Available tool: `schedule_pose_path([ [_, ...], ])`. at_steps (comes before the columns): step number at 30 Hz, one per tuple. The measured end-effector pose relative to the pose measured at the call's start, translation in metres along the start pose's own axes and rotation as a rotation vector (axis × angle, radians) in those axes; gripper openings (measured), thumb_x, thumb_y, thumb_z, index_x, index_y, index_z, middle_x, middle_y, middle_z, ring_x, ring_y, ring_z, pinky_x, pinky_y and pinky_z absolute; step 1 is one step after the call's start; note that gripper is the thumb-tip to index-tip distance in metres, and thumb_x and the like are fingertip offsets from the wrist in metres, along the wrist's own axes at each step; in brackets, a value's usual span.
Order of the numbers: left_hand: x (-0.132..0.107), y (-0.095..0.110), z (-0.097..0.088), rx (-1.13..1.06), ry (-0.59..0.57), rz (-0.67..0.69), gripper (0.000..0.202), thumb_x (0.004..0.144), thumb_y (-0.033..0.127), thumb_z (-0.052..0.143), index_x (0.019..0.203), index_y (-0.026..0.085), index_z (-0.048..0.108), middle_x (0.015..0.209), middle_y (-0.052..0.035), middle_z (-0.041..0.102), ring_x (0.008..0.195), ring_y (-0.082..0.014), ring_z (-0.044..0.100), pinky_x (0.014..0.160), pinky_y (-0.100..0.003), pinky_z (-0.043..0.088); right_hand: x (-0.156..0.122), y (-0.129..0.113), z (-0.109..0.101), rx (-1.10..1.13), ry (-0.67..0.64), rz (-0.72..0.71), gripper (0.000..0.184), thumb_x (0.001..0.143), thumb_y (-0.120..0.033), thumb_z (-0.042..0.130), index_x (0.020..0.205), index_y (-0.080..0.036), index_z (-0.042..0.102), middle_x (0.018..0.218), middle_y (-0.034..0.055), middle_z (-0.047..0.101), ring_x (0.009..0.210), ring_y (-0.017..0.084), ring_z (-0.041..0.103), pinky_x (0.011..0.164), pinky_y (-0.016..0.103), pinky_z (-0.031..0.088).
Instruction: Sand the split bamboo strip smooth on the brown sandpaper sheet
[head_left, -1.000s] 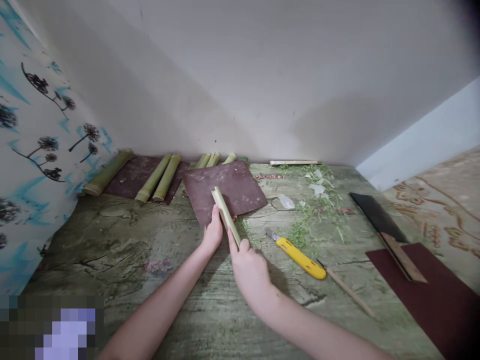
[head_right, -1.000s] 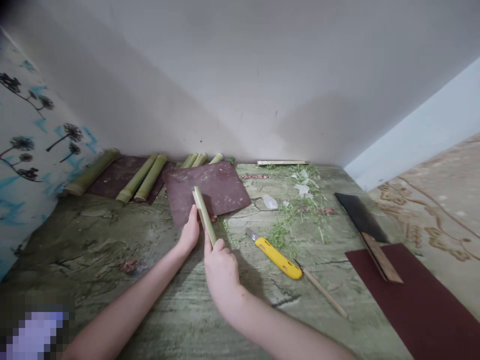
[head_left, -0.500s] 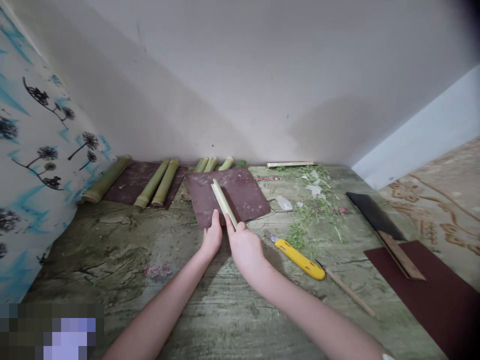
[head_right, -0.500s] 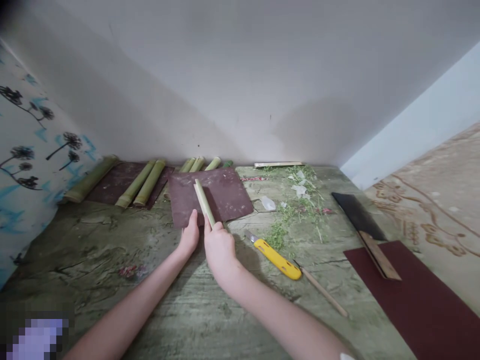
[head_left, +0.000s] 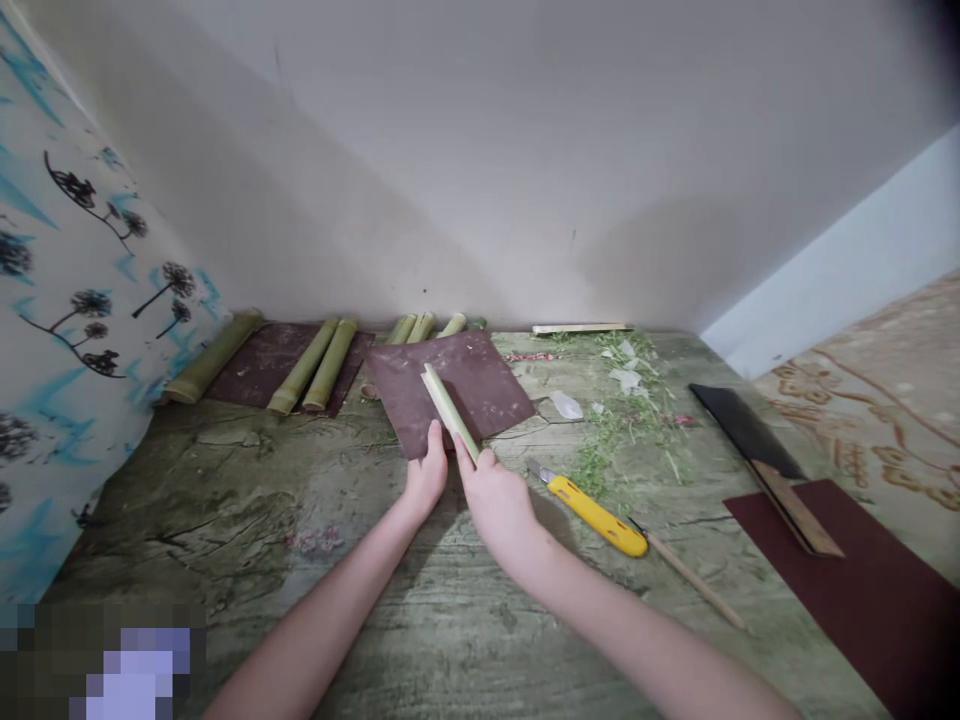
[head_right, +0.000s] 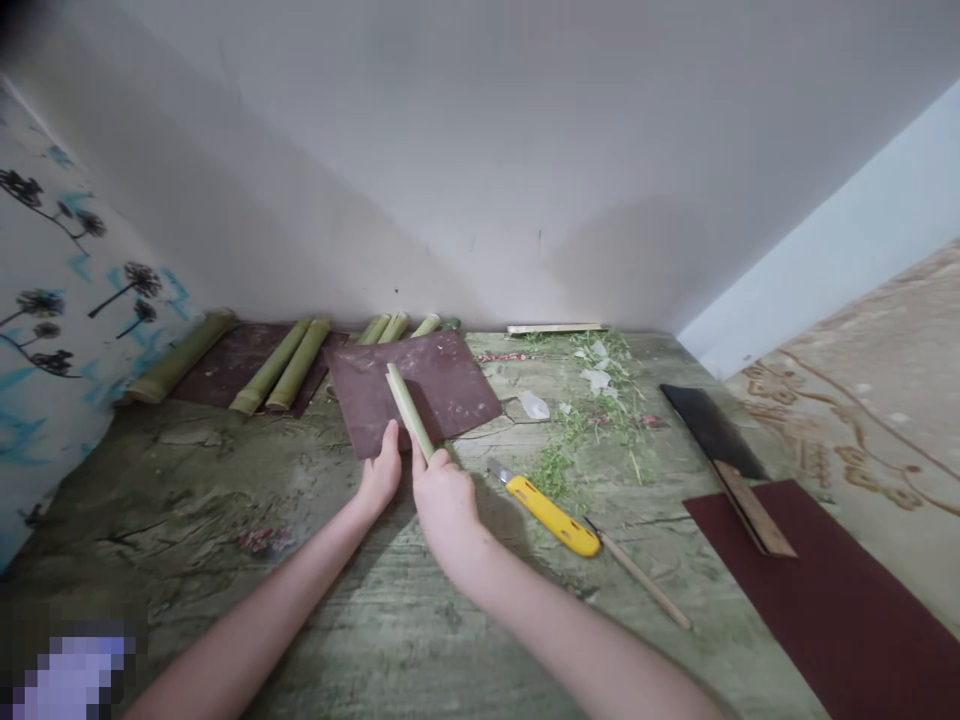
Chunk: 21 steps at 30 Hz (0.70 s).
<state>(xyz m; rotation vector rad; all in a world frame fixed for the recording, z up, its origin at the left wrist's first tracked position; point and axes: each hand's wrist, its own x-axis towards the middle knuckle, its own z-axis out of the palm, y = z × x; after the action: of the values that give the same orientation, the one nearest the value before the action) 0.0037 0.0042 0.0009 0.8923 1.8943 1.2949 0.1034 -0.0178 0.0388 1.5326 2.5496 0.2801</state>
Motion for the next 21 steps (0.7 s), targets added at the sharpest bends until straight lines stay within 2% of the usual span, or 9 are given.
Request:
schedule_pose_path([
  [3,0.002,-0.002,0.001,-0.013,0.021,0.102,0.054,0.083,0.045,0.030,0.126,0.013,0.038,0.131,-0.0041,0.038,0.122,-0.0138,0.031,0.099,-0.018,0.023,0.021,0.008,-0.003,0.034,-0.004,-0.020,0.052,0.083,-0.009,0.029,0.133,-0.018,0.019,0.078,0.0078,0.049,0.057,0.014,0.056,0.048,0.024,0.043],
  [7,0.005,-0.005,0.000,0.007,0.007,0.115,0.055,0.083,0.045,0.027,0.127,0.014,0.035,0.133,-0.0035,0.035,0.122,-0.0128,0.030,0.099,-0.018,0.021,0.029,0.010,-0.002,0.057,-0.002,-0.031,0.052,0.084,-0.010,0.029,0.134,-0.019,0.018,0.079,0.0080,0.049,0.058,0.014,0.056,0.049,0.024,0.043],
  [13,0.006,-0.005,-0.002,0.061,0.001,0.013,0.060,0.083,0.051,0.022,0.127,0.013,0.037,0.131,-0.0059,0.037,0.123,-0.0151,0.029,0.100,-0.022,0.021,-0.004,-0.004,0.008,0.053,0.026,0.010,0.054,0.082,-0.007,0.028,0.134,-0.017,0.018,0.079,0.0091,0.048,0.059,0.015,0.055,0.049,0.025,0.042],
  [17,0.006,-0.004,-0.002,0.048,0.031,0.038,0.059,0.083,0.052,0.019,0.127,0.016,0.037,0.131,-0.0044,0.038,0.122,-0.0141,0.030,0.099,-0.022,0.022,-0.032,-0.010,0.011,0.069,0.007,0.037,0.055,0.081,-0.004,0.028,0.133,-0.018,0.021,0.077,0.0088,0.048,0.061,0.016,0.054,0.050,0.025,0.041],
  [21,0.005,-0.005,-0.001,0.004,0.038,0.100,0.058,0.083,0.051,0.023,0.127,0.016,0.036,0.132,-0.0041,0.037,0.122,-0.0126,0.029,0.100,-0.021,0.020,-0.044,-0.013,0.015,0.084,0.001,0.060,0.054,0.081,-0.003,0.026,0.133,-0.018,0.023,0.076,0.0094,0.047,0.060,0.017,0.053,0.048,0.025,0.040],
])
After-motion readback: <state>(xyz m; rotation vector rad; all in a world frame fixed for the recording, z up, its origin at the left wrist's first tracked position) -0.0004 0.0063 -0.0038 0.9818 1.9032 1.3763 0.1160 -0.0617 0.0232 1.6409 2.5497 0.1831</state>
